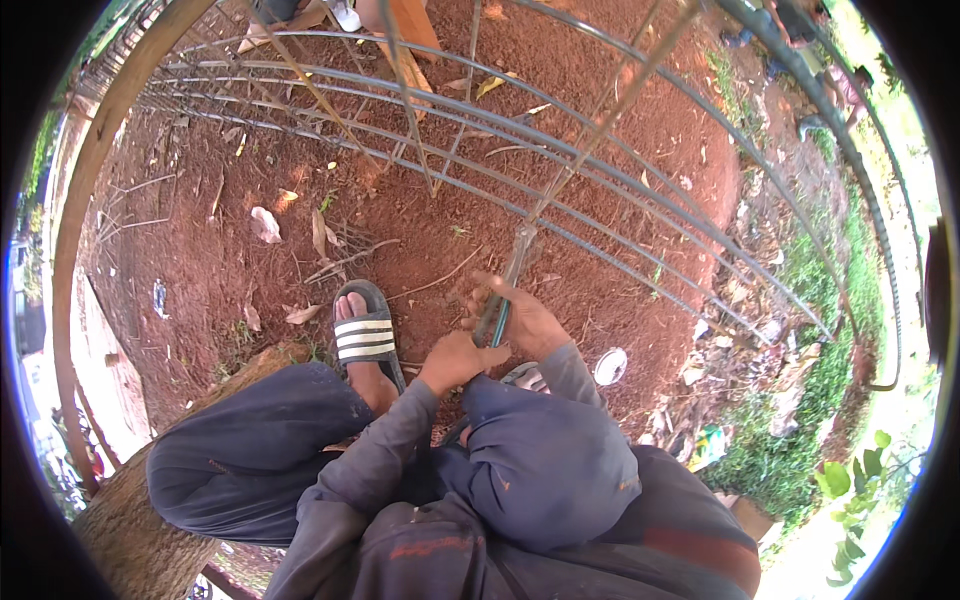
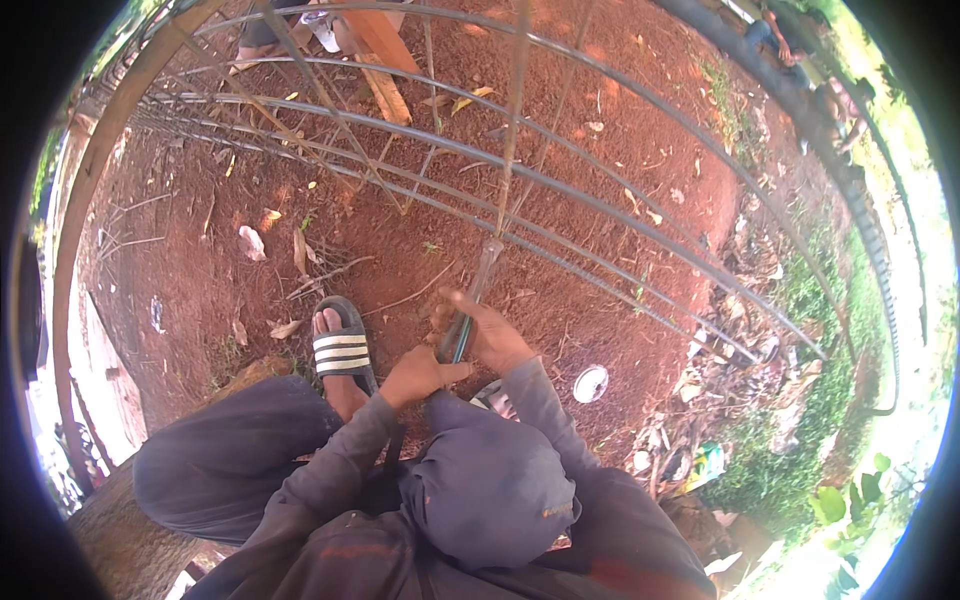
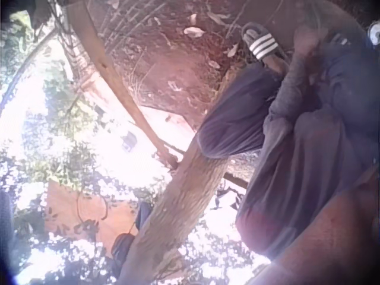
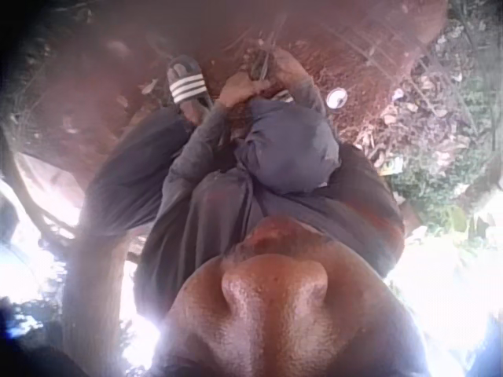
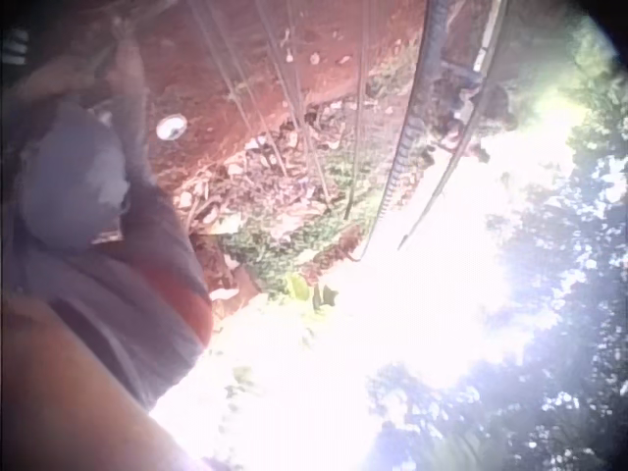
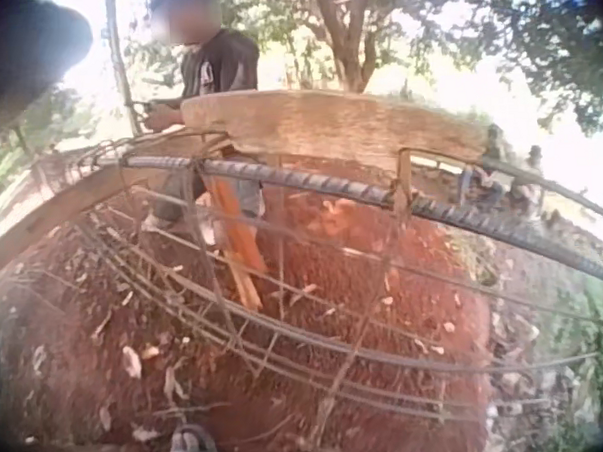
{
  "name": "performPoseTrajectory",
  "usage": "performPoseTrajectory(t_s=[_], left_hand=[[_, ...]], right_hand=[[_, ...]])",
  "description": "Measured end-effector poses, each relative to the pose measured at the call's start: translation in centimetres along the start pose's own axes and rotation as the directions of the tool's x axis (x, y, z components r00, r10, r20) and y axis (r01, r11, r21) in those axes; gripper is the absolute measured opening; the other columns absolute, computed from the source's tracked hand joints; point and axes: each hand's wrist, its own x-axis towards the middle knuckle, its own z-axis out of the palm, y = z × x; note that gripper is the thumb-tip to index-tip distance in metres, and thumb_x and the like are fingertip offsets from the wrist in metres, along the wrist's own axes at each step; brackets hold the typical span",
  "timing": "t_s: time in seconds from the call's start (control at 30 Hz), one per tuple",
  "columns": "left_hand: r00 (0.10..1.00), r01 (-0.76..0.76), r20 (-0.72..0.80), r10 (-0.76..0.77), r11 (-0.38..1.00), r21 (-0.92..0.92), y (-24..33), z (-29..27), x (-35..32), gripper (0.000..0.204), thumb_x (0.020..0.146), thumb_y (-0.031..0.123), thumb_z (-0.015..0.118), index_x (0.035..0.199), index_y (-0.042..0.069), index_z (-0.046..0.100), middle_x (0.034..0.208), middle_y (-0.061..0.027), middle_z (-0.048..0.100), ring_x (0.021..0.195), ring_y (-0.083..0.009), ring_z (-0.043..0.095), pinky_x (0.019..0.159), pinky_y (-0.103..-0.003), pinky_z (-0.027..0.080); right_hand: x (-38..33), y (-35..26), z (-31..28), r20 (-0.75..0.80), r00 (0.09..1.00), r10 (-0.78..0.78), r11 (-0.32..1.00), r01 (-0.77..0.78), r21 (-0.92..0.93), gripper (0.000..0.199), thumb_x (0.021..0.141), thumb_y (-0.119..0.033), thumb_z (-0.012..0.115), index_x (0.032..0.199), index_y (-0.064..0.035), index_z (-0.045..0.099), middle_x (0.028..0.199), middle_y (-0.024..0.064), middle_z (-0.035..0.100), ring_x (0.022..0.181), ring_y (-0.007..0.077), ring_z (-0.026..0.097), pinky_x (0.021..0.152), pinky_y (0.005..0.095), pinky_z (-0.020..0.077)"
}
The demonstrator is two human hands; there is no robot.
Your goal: The person uses pliers to twist wire ties around intersecting metal rods, securing them together on a curved metal frame. The person repeatedly positions the wire, twists it with pliers, and moves to the next joint along the frame.
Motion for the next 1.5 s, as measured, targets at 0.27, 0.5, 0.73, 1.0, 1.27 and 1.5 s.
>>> performPoseTrajectory(t_s=[0.27,0.5,0.73,1.0,1.27,1.5], left_hand=[[0.994,0.01,-0.105,0.014,0.973,0.229,1.1,-3.4,0.2,0.061,0.073,0.053,0.08,0.094,-0.002,0.066,0.075,-0.0164,0.068,0.072,-0.0289,0.071,0.065,-0.043,0.057],[0.678,0.535,0.581,0.45,0.24,-0.81,-5.6,3.1,4.2,0.041,0.088,0.025,0.074,0.119,0.001,0.06,0.097,-0.0057,0.059,0.086,-0.0169,0.062,0.062,-0.035,0.054],[0.618,0.425,0.553,0.559,0.355,-0.833,-5.8,4.5,5.6,0.056,0.088,0.035,0.072,0.129,0.0,0.056,0.105,-0.0051,0.061,0.101,-0.0163,0.057,0.088,-0.033,0.047],[0.829,0.367,0.354,0.433,0.055,-0.929,-2.7,3.8,2.4,0.046,0.092,0.019,0.067,0.132,0.001,0.052,0.094,-0.0109,0.068,0.086,-0.023,0.067,0.088,-0.041,0.05],[0.858,-0.131,-0.397,0.327,0.885,0.447,-2.4,1.9,2.4,0.043,0.087,0.003,0.057,0.13,0.004,0.052,0.087,-0.0136,0.068,0.078,-0.0292,0.068,0.08,-0.043,0.045],[0.728,-0.051,-0.545,0.416,0.826,0.562,-3.3,4.0,3.0,0.046,0.086,0.014,0.058,0.13,0.001,0.053,0.094,-0.0177,0.067,0.087,-0.0342,0.065,0.087,-0.044,0.039]], right_hand=[[4.5,0.9,0.9,-0.046,0.99,-0.13,0.958,0.138,0.253,0.035,0.095,-0.043,0.068,0.08,-0.0175,0.05,0.065,-0.0064,0.045,0.06,0.0106,0.051,0.06,0.0358,0.0511],[5.2,3.4,-3.3,0.765,0.531,-0.364,0.67,-0.421,0.611,0.037,0.101,-0.051,0.053,0.081,-0.0196,0.05,0.063,-0.0092,0.045,0.063,0.0079,0.052,0.069,0.034,0.0451],[5.6,4.1,-4.2,0.726,0.568,-0.389,0.811,-0.163,0.562,0.045,0.098,-0.058,0.051,0.105,-0.0143,0.059,0.082,-0.0018,0.059,0.085,0.0164,0.06,0.094,0.0464,0.0444],[1.5,-1.9,-4.7,0.404,0.914,-0.022,0.964,0.126,-0.233,0.103,0.086,-0.071,0.058,0.154,-0.0014,0.024,0.137,0.0194,0.055,0.129,0.0397,0.052,0.111,0.0546,0.0404],[0.7,0.4,-0.9,-0.115,0.935,-0.335,0.898,0.28,-0.34,0.086,0.088,-0.04,0.075,0.15,0.0013,0.032,0.14,0.019,0.053,0.121,0.0316,0.058,0.097,0.0477,0.0494],[1.3,0.5,-1.0,-0.355,0.706,-0.613,0.719,0.311,-0.621,0.079,0.089,-0.043,0.074,0.144,0.0019,0.041,0.136,0.0181,0.057,0.117,0.0294,0.061,0.093,0.0432,0.0508]])
